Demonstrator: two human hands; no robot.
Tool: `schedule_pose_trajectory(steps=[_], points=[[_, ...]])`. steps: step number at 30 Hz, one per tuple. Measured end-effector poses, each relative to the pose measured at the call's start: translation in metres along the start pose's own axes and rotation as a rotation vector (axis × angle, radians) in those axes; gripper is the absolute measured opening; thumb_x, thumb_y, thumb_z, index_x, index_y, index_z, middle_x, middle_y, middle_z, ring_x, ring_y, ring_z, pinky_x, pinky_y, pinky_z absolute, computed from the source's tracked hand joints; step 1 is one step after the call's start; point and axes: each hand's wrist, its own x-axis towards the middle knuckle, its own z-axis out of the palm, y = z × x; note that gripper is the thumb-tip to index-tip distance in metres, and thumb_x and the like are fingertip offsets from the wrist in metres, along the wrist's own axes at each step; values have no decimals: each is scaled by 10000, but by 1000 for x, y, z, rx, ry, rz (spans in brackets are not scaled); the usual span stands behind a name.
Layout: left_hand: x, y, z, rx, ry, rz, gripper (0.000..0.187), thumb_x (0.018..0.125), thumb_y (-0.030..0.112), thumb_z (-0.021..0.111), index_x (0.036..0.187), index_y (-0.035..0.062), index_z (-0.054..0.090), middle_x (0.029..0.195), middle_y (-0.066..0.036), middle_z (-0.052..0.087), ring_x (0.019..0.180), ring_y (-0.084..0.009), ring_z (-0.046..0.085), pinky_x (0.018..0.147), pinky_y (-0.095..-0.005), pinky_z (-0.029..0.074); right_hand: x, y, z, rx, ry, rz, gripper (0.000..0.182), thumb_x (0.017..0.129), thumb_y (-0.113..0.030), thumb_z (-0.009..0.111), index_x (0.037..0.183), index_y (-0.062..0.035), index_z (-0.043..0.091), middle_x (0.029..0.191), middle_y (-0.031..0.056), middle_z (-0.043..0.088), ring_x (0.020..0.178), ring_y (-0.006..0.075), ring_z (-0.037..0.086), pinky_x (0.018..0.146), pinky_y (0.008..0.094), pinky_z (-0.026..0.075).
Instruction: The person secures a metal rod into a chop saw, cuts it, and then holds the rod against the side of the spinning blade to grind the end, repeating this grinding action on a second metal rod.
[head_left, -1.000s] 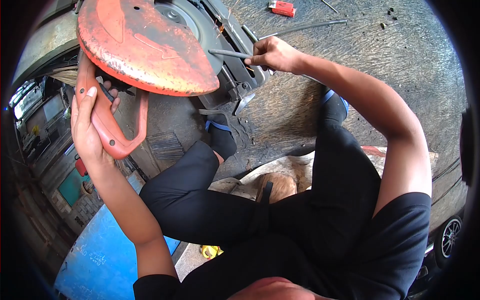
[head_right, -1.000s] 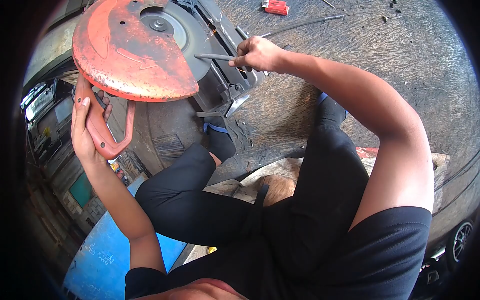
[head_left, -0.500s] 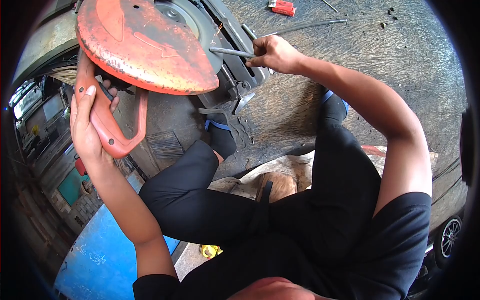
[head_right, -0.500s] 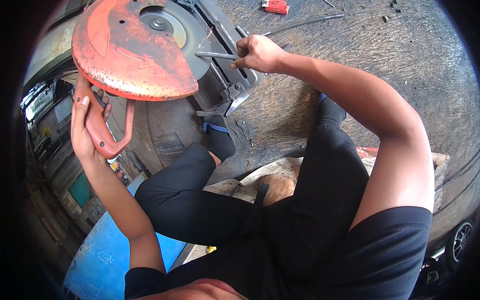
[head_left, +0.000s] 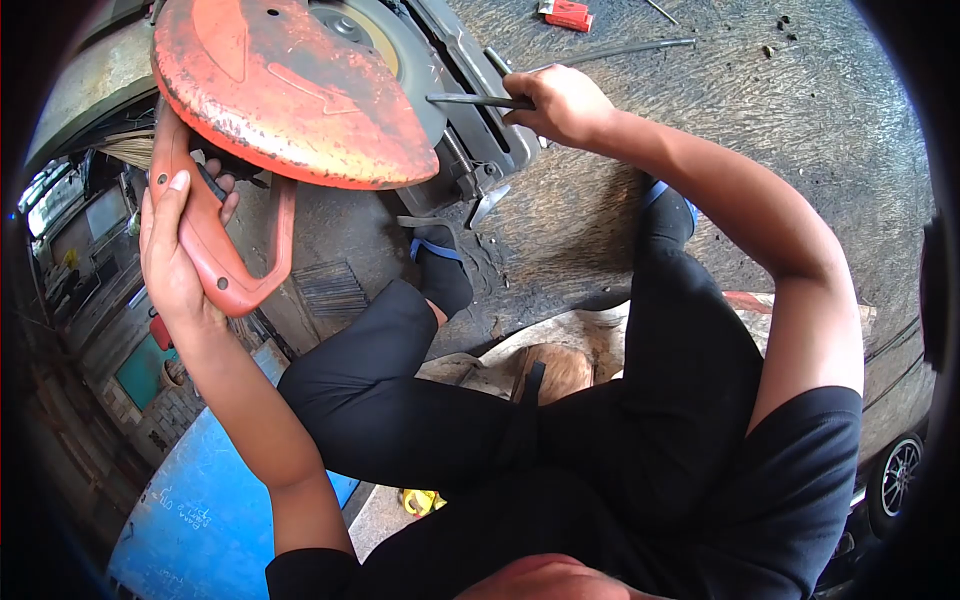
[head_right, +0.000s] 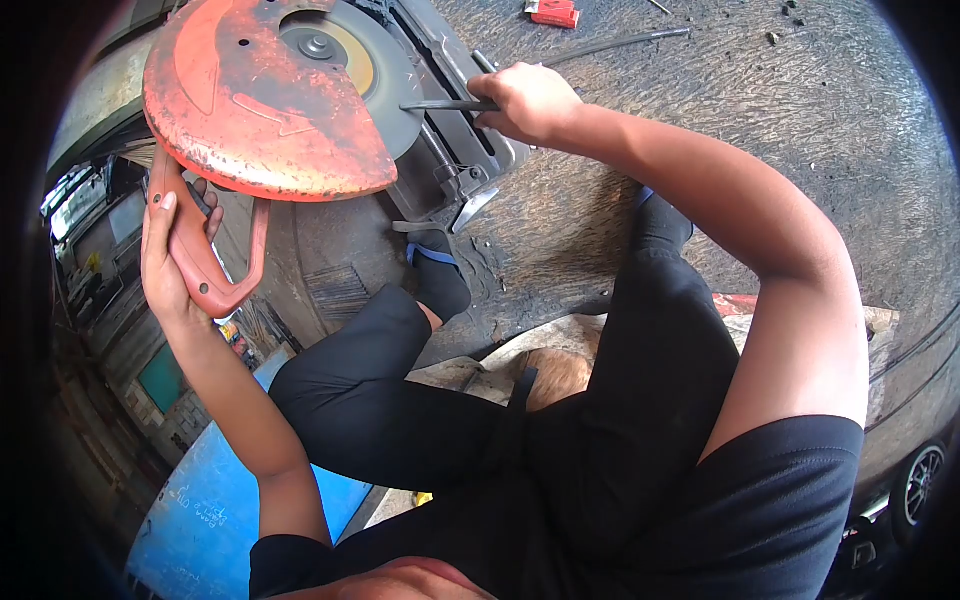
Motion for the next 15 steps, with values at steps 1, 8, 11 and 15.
schedule_pose_trajectory(steps=[1, 8, 11, 15], points=[[0, 1, 0, 0, 0, 0, 483, 918, 190, 590, 1332, -20, 457, 1108, -171, 612, 920, -223, 642, 800, -324, 527, 1, 0, -3, -42, -39, 37, 248, 834, -301, 669, 915, -67, 664, 794, 155, 672, 839, 355, 657, 764, 448, 510], [1, 0, 2, -10, -16, 21, 504, 919, 179, 576, 1359, -24, 438, 1149, -164, 595, 976, -228, 623, 843, -339, 497, 31, 33, -35, -9, -123, -10, 292, 888, -315, 640, 939, -38, 718, 751, 160, 672, 691, 278, 657, 678, 390, 510], [1, 0, 3, 6, 1, 29, 505, 915, 168, 571, 1360, -31, 438, 1144, -152, 589, 966, -224, 623, 828, -335, 502, 35, 31, -50, -46, -94, -5, 290, 893, -306, 645, 913, -17, 652, 710, 127, 653, 657, 227, 644, 631, 351, 495], [1, 0, -2, 100, -61, 8, 578, 927, 218, 555, 1425, -14, 376, 1309, -159, 520, 1093, -239, 579, 886, -350, 488, 41, 38, -55, 120, -181, 3, 295, 897, -308, 643, 873, -14, 631, 683, 117, 642, 631, 217, 639, 616, 351, 491]])
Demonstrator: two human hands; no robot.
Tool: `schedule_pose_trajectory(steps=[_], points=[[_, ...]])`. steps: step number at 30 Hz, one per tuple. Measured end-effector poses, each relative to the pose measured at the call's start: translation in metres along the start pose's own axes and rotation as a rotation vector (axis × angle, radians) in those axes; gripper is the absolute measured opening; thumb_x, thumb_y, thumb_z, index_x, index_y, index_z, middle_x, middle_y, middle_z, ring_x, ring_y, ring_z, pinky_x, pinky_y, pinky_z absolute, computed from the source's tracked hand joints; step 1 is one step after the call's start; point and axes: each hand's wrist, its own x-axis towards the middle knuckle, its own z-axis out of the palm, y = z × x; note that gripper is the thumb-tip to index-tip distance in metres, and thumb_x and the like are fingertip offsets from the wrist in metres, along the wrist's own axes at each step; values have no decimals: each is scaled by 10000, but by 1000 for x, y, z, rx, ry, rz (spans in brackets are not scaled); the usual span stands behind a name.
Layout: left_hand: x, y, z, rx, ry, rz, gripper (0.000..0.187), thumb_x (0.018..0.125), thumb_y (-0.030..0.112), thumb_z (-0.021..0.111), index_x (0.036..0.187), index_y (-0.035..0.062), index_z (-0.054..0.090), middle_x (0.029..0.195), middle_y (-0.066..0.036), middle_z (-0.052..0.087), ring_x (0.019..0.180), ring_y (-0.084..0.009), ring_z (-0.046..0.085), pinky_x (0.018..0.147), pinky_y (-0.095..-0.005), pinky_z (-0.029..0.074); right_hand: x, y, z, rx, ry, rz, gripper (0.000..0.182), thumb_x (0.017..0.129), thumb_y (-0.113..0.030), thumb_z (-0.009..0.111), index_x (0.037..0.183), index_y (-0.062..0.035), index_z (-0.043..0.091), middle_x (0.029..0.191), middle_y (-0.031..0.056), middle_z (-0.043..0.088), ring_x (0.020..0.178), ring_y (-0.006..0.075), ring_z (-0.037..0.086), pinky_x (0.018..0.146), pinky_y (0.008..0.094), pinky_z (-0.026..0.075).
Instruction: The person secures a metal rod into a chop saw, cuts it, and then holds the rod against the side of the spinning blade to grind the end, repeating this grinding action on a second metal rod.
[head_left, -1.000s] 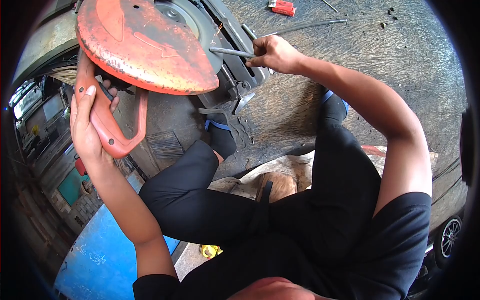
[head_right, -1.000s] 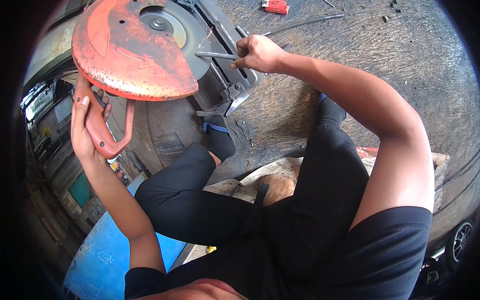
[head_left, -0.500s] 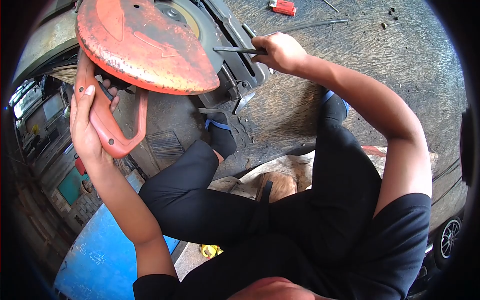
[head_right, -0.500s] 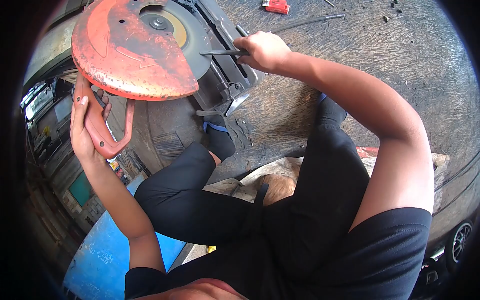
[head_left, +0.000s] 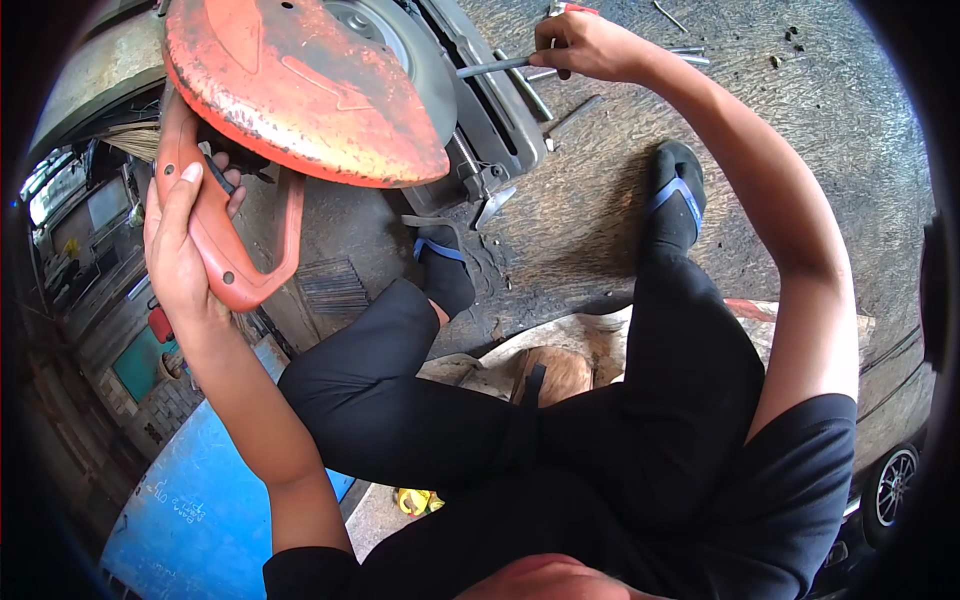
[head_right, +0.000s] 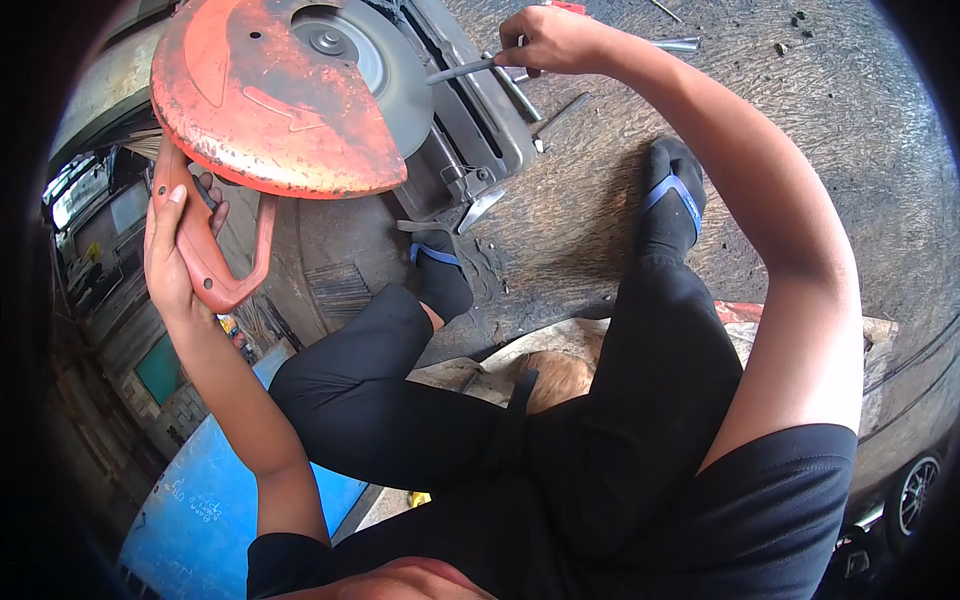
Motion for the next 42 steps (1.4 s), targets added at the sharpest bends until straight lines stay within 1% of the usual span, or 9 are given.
schedule_pose_trajectory(steps=[4, 6, 10, 16, 19, 21, 24, 27, 42], points=[[3, -6, -7, -2, 4, 2, 549, 925, 185, 560, 1403, -30, 398, 1145, -150, 578, 957, -198, 611, 786, -306, 521, 4, -2, -2, -21, 7, -46, 306, 867, -308, 670, 844, -4, 634, 676, 102, 646, 628, 219, 649, 615, 357, 493], [4, -5, -8, -6, 28, -22, 535, 918, 166, 571, 1386, -41, 413, 1029, -126, 587, 858, -171, 614, 719, -277, 528, 9, -4, -6, -192, -50, -50, 346, 827, -426, 647, 866, -84, 687, 799, 129, 690, 747, 297, 668, 633, 413, 500], [5, -8, -11, -17, -31, -10, 531, 919, 173, 574, 1380, -42, 418, 1039, -134, 590, 875, -179, 622, 718, -271, 527, 10, -19, -10, -170, -72, -32, 273, 852, -361, 641, 853, -90, 675, 750, 104, 678, 680, 254, 648, 569, 383, 457], [-3, -1, 1, -73, 60, -7, 477, 913, 160, 587, 1332, -27, 459, 1072, -164, 615, 886, -199, 637, 741, -301, 531, 20, -29, -10, -117, -31, -131, 257, 821, -323, 680, 856, -68, 673, 765, 127, 678, 709, 312, 659, 616, 422, 492], [-2, -2, 0, -72, 40, 0, 496, 912, 177, 591, 1341, -29, 452, 1089, -168, 615, 897, -204, 638, 769, -316, 530, 19, -45, -14, -292, -13, -97, 239, 803, -300, 693, 860, -69, 676, 782, 151, 677, 733, 362, 652, 637, 453, 502], [-1, -3, -2, -32, 42, -30, 589, 914, 223, 587, 1401, -36, 383, 1228, -170, 565, 954, -219, 631, 808, -326, 527, 20, -49, -14, -323, 12, -97, 226, 789, -287, 694, 855, -72, 676, 781, 162, 672, 746, 389, 642, 632, 468, 501], [0, -3, -3, -37, 10, -26, 579, 917, 215, 581, 1401, -31, 382, 1260, -171, 550, 987, -227, 625, 814, -323, 524, 21, -54, -14, -330, 46, -169, 237, 774, -291, 698, 840, -66, 664, 769, 173, 661, 747, 394, 639, 624, 478, 497], [-3, -1, 4, -79, 62, -4, 496, 911, 183, 595, 1339, -26, 457, 1110, -164, 609, 892, -205, 636, 781, -313, 527, 24, -55, -12, -368, 53, -192, 246, 773, -297, 694, 827, -61, 656, 757, 177, 656, 743, 397, 639, 620, 483, 495], [-2, 0, 4, -69, 73, -15, 504, 911, 186, 598, 1342, -26, 447, 1167, -165, 587, 938, -227, 634, 805, -327, 522, 17, -72, -12, -457, 44, -95, 239, 794, -291, 644, 860, -63, 666, 770, 191, 662, 776, 408, 649, 664, 496, 510]])
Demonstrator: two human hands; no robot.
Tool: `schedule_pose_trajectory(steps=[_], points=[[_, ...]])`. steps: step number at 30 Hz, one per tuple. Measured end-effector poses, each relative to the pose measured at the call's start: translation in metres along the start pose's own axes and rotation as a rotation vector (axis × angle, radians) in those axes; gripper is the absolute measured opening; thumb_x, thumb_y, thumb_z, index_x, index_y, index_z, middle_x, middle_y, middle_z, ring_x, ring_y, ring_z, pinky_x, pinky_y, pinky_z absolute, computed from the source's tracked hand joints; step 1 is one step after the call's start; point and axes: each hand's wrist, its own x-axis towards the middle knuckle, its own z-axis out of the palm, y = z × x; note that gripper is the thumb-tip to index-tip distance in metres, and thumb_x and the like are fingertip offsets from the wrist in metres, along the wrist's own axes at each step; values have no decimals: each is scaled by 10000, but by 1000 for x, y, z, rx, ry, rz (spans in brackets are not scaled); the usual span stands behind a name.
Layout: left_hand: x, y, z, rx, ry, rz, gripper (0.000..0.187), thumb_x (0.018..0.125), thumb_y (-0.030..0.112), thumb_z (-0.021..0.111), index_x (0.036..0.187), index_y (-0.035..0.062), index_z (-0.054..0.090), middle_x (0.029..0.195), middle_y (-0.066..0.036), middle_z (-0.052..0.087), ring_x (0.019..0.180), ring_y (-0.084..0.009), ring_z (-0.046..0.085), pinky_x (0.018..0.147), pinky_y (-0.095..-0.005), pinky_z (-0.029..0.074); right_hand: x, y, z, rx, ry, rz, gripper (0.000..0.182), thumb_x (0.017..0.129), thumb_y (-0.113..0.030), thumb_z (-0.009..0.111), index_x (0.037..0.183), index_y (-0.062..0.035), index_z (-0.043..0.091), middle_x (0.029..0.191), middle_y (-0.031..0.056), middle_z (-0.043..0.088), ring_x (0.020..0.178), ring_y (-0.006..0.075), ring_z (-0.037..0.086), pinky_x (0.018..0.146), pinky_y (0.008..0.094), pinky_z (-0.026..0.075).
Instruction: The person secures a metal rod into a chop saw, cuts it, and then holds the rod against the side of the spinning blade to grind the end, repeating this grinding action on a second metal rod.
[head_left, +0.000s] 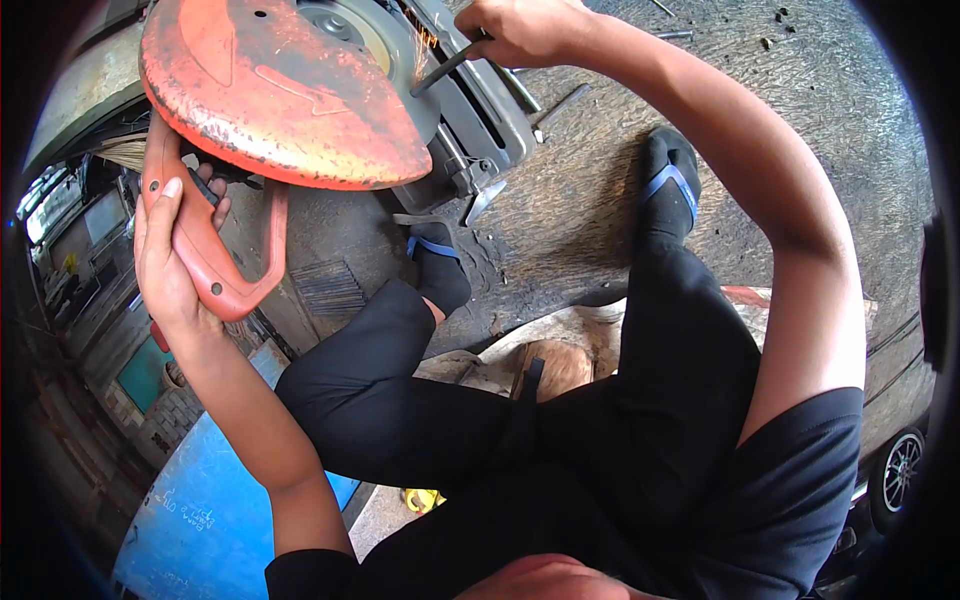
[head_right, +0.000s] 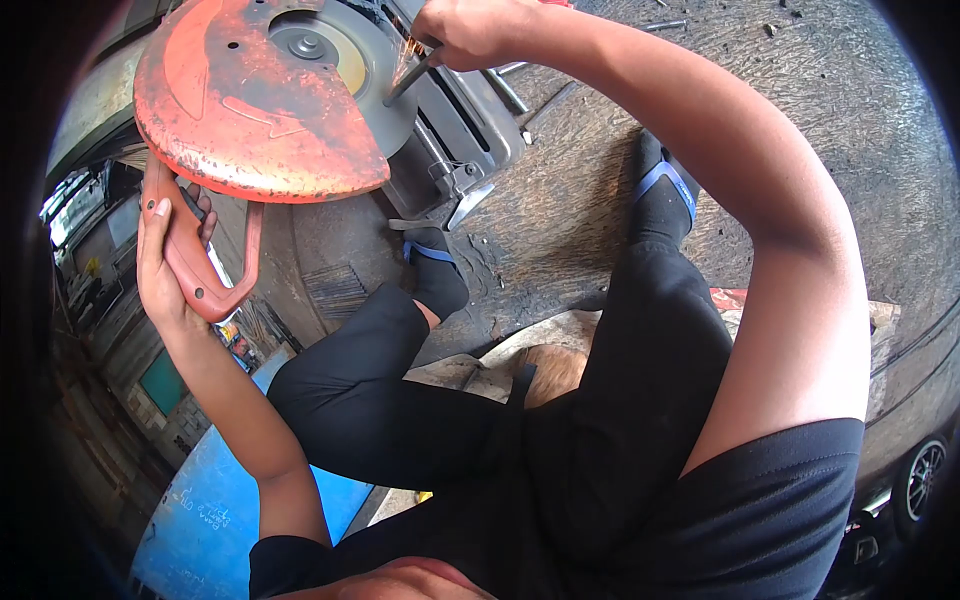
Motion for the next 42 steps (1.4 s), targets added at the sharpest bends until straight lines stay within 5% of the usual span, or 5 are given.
schedule_pose_trajectory(steps=[16, 18, 21, 42], points=[[0, -1, -2, -3, 10, -3, 510, 910, 185, 598, 1351, -21, 444, 1210, -163, 577, 973, -232, 628, 810, -328, 519, -17, -7, 17, 23, 71, 88, 226, 800, -301, 633, 823, -77, 648, 734, 181, 666, 710, 385, 662, 605, 476, 521], [0, 0, -3, 32, -22, -44, 600, 917, 233, 590, 1415, -17, 366, 1345, -163, 499, 1168, -272, 547, 917, -373, 473, -17, -7, 17, 33, 88, 76, 222, 796, -296, 633, 824, -77, 648, 734, 180, 667, 708, 384, 663, 602, 478, 521], [-1, 1, 1, 6, 31, -11, 515, 911, 187, 600, 1354, -21, 438, 1210, -164, 576, 968, -235, 631, 812, -329, 519, -17, -10, 12, 0, 51, 99, 211, 788, -283, 632, 815, -74, 648, 736, 180, 668, 700, 384, 663, 592, 483, 519], [-1, 0, 2, 7, 23, 8, 527, 908, 197, 601, 1358, -21, 434, 1246, -163, 557, 1018, -245, 619, 831, -334, 514, -17, -4, 18, -20, 184, 8, 200, 765, -280, 634, 764, -80, 635, 690, 182, 647, 647, 393, 648, 561, 490, 508]])
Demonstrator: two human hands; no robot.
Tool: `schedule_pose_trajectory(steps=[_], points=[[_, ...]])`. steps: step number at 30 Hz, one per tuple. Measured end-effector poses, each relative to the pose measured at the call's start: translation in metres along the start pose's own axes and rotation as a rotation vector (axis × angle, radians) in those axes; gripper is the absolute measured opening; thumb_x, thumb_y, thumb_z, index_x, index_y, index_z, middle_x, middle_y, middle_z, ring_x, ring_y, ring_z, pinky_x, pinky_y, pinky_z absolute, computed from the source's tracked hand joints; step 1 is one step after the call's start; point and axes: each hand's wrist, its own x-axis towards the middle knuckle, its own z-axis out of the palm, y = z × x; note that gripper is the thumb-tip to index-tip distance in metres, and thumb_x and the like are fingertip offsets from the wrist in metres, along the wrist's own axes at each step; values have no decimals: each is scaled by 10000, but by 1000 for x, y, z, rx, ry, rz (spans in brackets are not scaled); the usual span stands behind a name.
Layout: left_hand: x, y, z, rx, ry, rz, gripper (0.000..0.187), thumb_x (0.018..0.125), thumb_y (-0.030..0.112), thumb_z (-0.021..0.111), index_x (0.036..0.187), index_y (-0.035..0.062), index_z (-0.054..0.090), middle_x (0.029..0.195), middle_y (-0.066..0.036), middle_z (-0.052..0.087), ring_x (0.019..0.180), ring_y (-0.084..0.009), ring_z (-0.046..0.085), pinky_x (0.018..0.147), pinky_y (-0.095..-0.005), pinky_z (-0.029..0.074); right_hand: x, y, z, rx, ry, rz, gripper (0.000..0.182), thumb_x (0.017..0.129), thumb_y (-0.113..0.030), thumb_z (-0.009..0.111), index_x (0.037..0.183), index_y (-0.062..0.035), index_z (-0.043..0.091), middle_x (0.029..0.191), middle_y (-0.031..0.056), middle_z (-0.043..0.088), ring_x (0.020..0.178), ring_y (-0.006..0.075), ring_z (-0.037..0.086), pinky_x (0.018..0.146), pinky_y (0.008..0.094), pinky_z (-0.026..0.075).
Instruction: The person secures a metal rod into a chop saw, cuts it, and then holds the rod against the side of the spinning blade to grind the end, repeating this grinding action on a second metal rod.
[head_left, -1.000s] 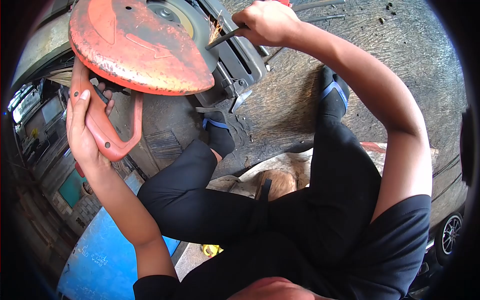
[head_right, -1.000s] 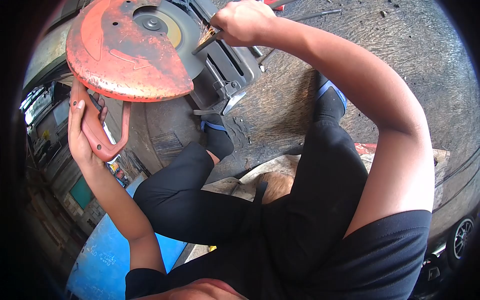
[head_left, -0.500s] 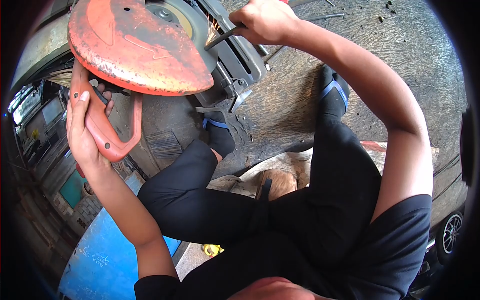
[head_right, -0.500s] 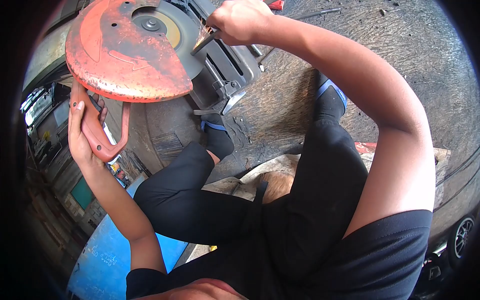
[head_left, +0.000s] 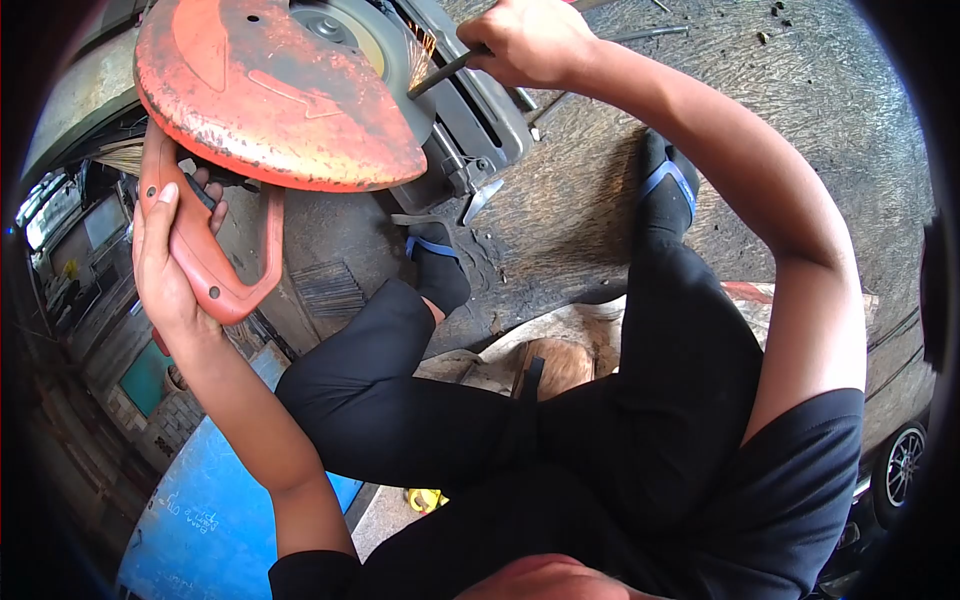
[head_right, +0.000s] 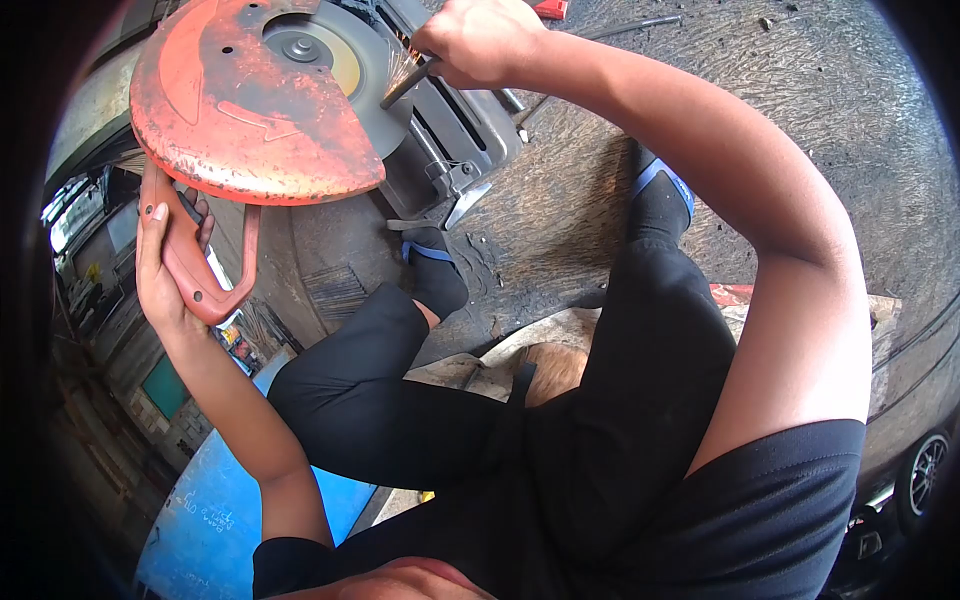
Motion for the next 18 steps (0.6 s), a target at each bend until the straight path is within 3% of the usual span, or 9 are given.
schedule_pose_trajectory(steps=[13, 15, 18], points=[[2, -1, -3, -20, 2, -39, 553, 897, 207, 613, 1362, -29, 430, 1269, -142, 553, 990, -231, 617, 821, -333, 511, -1, 1, 2, -22, -34, -20, 197, 781, -278, 625, 776, -82, 643, 703, 175, 655, 657, 381, 654, 573, 482, 513], [2, 0, -3, 38, -64, -9, 583, 924, 236, 580, 1405, -21, 375, 1321, -169, 513, 1158, -260, 556, 916, -363, 475, -1, 2, 3, -18, -23, -21, 195, 781, -277, 625, 770, -82, 641, 700, 174, 654, 655, 382, 653, 571, 481, 512], [3, -2, -6, 34, -53, -31, 583, 920, 236, 582, 1402, -20, 378, 1295, -181, 526, 1101, -256, 583, 908, -364, 482, -1, 3, 3, -32, 1, -46, 196, 779, -277, 627, 763, -82, 640, 688, 173, 648, 652, 383, 651, 569, 481, 509]])
